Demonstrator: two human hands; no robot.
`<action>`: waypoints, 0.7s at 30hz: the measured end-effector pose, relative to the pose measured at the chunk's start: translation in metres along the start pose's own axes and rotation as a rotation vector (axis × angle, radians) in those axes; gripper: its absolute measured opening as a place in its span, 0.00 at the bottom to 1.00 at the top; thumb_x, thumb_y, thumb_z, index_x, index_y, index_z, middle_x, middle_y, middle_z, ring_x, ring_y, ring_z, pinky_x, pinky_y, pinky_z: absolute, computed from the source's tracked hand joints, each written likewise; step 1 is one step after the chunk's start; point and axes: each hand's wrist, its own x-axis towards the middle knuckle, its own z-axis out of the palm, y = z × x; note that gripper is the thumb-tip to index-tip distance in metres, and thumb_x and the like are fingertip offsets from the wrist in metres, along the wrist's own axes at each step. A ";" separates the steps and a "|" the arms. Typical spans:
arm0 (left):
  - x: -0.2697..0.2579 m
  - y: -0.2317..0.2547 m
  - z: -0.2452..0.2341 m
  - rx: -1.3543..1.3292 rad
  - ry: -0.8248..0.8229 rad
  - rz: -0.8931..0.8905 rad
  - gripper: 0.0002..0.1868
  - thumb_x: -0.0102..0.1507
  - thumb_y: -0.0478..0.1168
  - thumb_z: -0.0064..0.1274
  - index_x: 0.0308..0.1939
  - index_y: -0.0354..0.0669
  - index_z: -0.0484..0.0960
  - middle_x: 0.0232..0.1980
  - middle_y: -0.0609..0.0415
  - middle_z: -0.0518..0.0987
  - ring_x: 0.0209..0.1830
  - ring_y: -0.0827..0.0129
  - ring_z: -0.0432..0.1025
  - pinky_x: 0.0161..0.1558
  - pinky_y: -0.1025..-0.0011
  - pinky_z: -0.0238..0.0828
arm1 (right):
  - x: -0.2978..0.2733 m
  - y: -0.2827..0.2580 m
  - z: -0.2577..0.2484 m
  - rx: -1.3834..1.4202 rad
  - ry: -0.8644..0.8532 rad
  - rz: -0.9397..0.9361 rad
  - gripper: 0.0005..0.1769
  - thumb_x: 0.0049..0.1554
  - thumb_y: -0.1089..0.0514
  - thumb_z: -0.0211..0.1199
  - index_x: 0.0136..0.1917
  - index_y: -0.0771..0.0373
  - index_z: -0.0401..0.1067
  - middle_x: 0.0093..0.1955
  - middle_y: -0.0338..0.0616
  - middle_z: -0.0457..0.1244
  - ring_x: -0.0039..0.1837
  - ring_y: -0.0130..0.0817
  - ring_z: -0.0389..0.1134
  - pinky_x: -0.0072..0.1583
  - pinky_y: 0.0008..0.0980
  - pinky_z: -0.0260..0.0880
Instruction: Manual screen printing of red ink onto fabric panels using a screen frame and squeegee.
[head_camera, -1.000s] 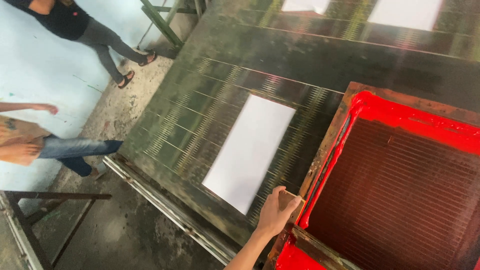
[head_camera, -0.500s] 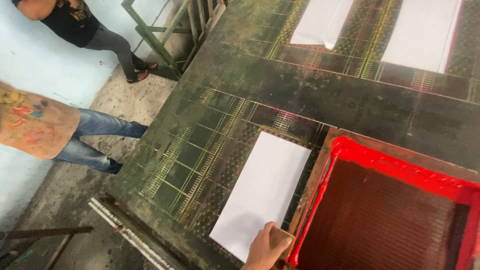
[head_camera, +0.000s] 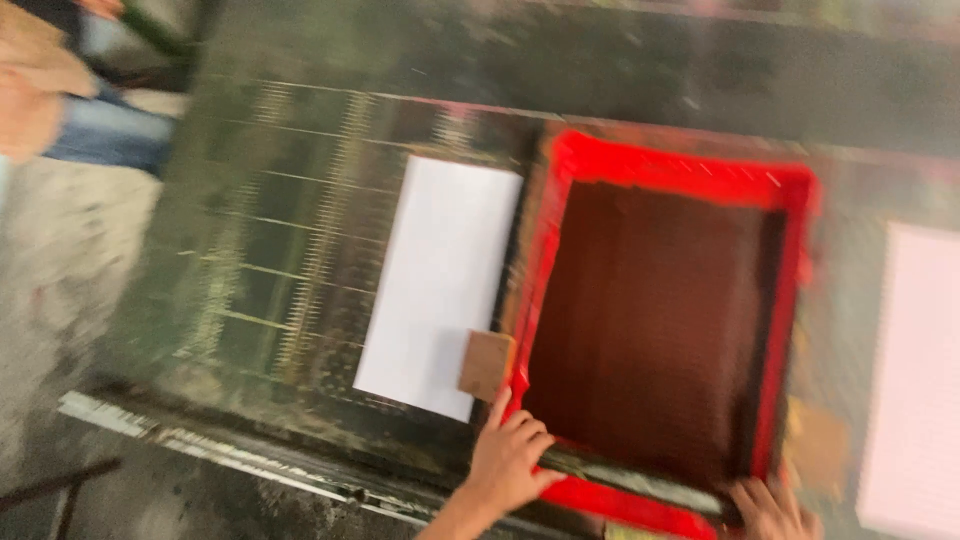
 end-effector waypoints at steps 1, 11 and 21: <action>0.001 -0.002 0.006 0.029 -0.044 0.039 0.28 0.64 0.66 0.47 0.42 0.46 0.86 0.40 0.57 0.85 0.44 0.67 0.77 0.75 0.46 0.33 | 0.013 -0.011 -0.041 -0.046 -0.027 0.010 0.19 0.35 0.32 0.62 0.43 0.22 0.68 0.42 0.09 0.61 0.69 0.17 0.62 0.47 0.41 0.64; 0.011 -0.027 0.023 -0.033 0.223 0.194 0.24 0.44 0.49 0.69 0.40 0.41 0.85 0.45 0.51 0.84 0.40 0.63 0.76 0.57 0.38 0.59 | 0.048 -0.030 -0.101 0.240 0.284 -0.089 0.31 0.31 0.51 0.50 0.50 0.46 0.74 0.48 0.21 0.68 0.50 0.21 0.68 0.48 0.30 0.56; 0.362 -0.170 -0.073 0.219 0.293 0.116 0.21 0.56 0.64 0.61 0.41 0.56 0.85 0.38 0.63 0.85 0.43 0.70 0.78 0.68 0.49 0.46 | 0.441 0.015 -0.151 0.143 0.256 -0.080 0.17 0.39 0.47 0.75 0.43 0.46 0.76 0.38 0.31 0.67 0.45 0.39 0.72 0.51 0.35 0.71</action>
